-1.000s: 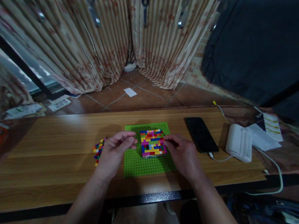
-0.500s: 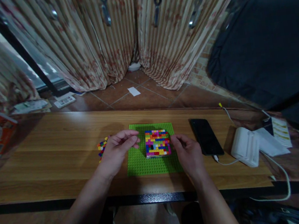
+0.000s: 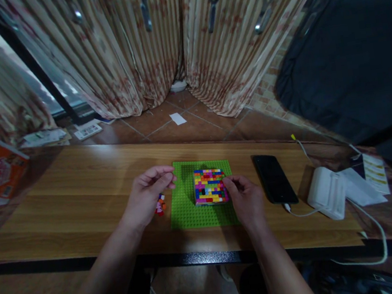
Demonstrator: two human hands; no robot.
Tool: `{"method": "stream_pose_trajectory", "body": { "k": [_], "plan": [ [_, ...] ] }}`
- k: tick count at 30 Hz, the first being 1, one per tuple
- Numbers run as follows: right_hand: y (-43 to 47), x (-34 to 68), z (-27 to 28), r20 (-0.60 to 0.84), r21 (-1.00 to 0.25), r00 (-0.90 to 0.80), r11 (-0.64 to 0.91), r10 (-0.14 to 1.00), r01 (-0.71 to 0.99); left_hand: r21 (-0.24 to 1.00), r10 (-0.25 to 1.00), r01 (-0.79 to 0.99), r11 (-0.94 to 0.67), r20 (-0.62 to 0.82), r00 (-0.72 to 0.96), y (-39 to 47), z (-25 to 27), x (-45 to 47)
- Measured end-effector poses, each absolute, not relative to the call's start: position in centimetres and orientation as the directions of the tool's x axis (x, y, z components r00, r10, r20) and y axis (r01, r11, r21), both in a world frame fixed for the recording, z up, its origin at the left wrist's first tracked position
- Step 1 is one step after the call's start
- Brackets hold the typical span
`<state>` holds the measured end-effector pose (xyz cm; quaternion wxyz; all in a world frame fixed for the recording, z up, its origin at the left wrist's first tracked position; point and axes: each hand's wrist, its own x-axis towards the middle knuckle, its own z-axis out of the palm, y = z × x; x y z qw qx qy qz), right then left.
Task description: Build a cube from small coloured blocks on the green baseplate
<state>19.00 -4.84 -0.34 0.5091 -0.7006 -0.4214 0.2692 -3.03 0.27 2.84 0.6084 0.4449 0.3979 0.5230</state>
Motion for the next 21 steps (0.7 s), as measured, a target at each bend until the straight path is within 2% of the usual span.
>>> {"method": "stream_pose_trajectory", "body": {
  "k": [5, 8, 10, 14, 17, 21],
  "plan": [
    [-4.9, 19.2, -0.6, 0.067, -0.916, 0.506, -0.148, 0.860, 0.373, 0.936, 0.999, -0.351, 0.030, -0.019, 0.036, 1.3, 2.7, -5.0],
    [-5.2, 19.5, -0.6, 0.086, -0.863, 0.491, -0.181, 0.867, 0.471, 0.911, 0.997, -0.412, -0.003, -0.031, -0.074, 2.0, 2.7, -6.6],
    [-5.6, 19.3, -0.2, 0.162, -0.820, 0.480, -0.153, 0.862, 0.552, 0.899, 0.988, -0.436, -0.029, -0.039, -0.146, 2.3, 2.8, -7.5],
    [-6.7, 17.3, 1.0, 0.430, -0.726, 0.493, -0.036, 0.756, 0.687, 0.894, 0.974, -0.445, -0.054, -0.050, -0.219, 2.3, 2.9, -8.6],
    [-7.4, 14.3, 1.3, 0.503, -0.682, 0.305, 0.155, 0.808, 0.715, 0.906, 0.970, -0.421, -0.049, -0.057, -0.236, 2.2, 2.8, -9.0],
    [-7.3, 10.0, 0.6, 0.442, -0.655, -0.095, 0.394, 0.892, 0.645, 0.905, 0.969, -0.423, -0.052, -0.057, -0.240, 2.1, 2.8, -9.5]
  ]
}}
